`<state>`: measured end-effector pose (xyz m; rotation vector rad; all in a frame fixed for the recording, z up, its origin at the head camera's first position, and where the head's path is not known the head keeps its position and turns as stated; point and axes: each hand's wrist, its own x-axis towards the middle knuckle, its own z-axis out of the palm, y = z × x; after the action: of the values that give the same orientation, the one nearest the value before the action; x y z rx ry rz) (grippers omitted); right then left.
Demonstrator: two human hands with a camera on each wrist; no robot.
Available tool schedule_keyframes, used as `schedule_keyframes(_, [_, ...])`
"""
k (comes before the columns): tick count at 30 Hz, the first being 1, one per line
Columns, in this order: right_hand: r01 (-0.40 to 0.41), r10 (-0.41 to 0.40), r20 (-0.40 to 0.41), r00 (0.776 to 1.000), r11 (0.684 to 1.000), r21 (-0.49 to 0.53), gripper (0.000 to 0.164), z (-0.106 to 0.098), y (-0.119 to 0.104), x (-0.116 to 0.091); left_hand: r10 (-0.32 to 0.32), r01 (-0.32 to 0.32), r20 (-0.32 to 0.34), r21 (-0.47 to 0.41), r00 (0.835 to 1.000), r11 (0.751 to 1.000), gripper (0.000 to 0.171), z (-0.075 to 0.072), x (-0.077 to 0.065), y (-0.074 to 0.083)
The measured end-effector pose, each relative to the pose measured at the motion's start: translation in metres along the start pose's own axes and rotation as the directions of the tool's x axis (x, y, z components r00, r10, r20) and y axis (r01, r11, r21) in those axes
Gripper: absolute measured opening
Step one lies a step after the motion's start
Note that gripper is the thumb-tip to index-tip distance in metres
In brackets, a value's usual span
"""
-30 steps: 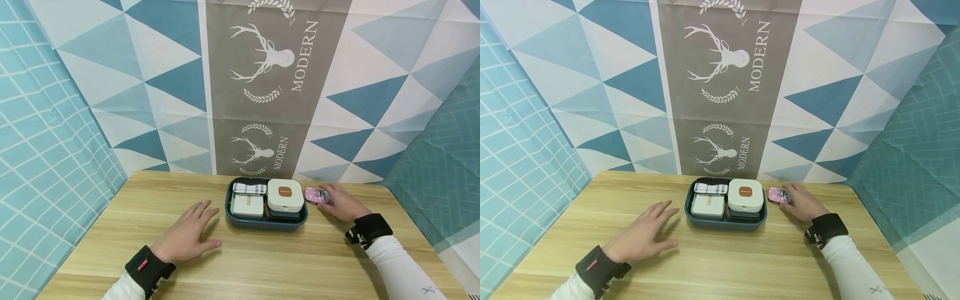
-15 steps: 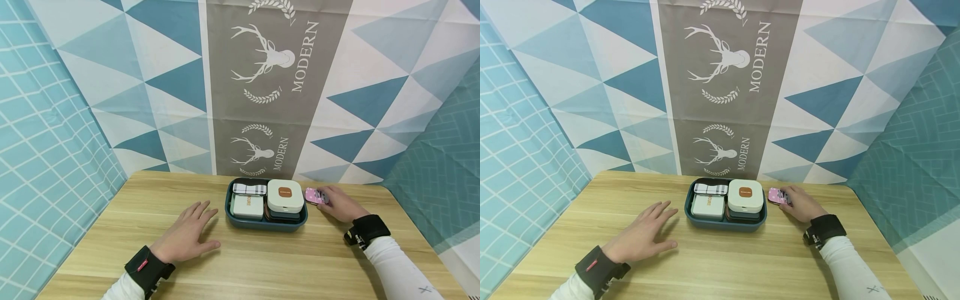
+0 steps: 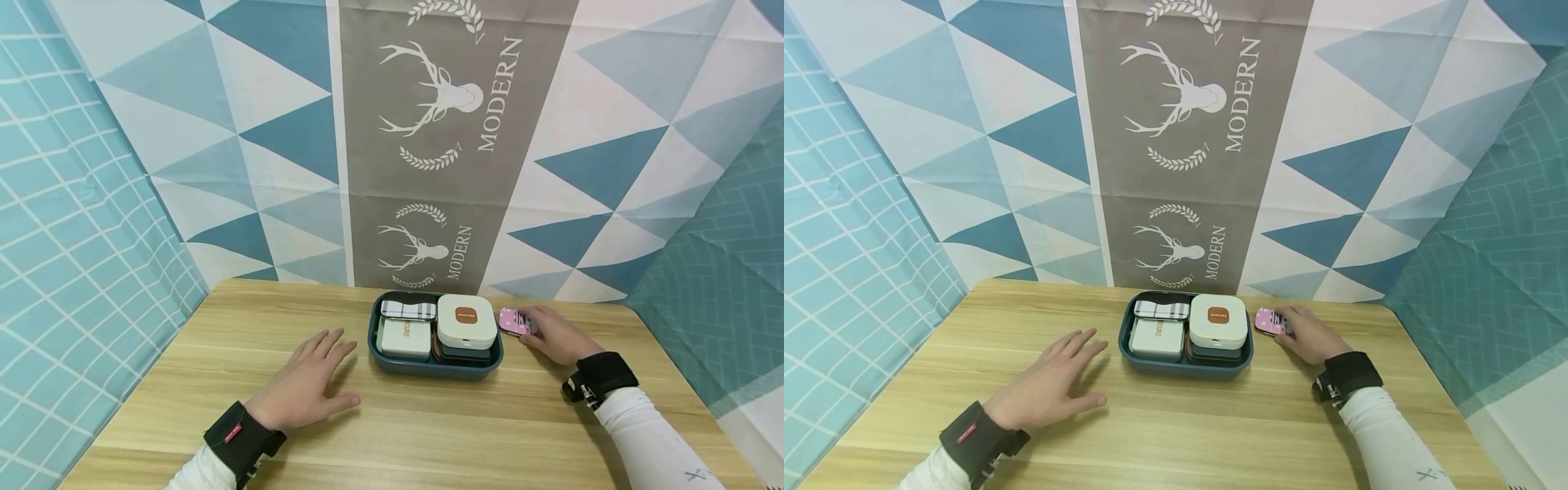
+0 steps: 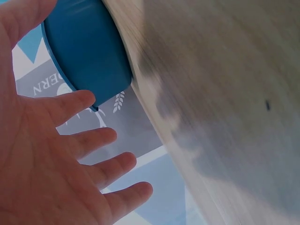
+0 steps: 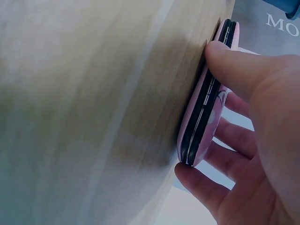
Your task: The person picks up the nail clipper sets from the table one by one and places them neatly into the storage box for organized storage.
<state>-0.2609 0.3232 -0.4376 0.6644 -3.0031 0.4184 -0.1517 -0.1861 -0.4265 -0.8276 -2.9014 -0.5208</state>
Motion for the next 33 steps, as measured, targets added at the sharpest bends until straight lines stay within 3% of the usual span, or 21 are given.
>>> schedule_keyframes(20, [0.009, -0.008, 0.01, 1.0, 0.998, -0.066, 0.06, 0.0014, -0.0004, -0.0032, 0.013, -0.013, -0.006, 0.001, 1.0, 1.0, 0.086, -0.0008, -0.0001, -0.0006])
schedule_keyframes(33, [0.016, -0.016, -0.008, 1.0, 0.999, -0.034, 0.064, -0.0075, -0.002, -0.006, 0.025, -0.025, -0.013, 0.004, 1.0, 1.0, 0.087, -0.0007, -0.0007, -0.0007])
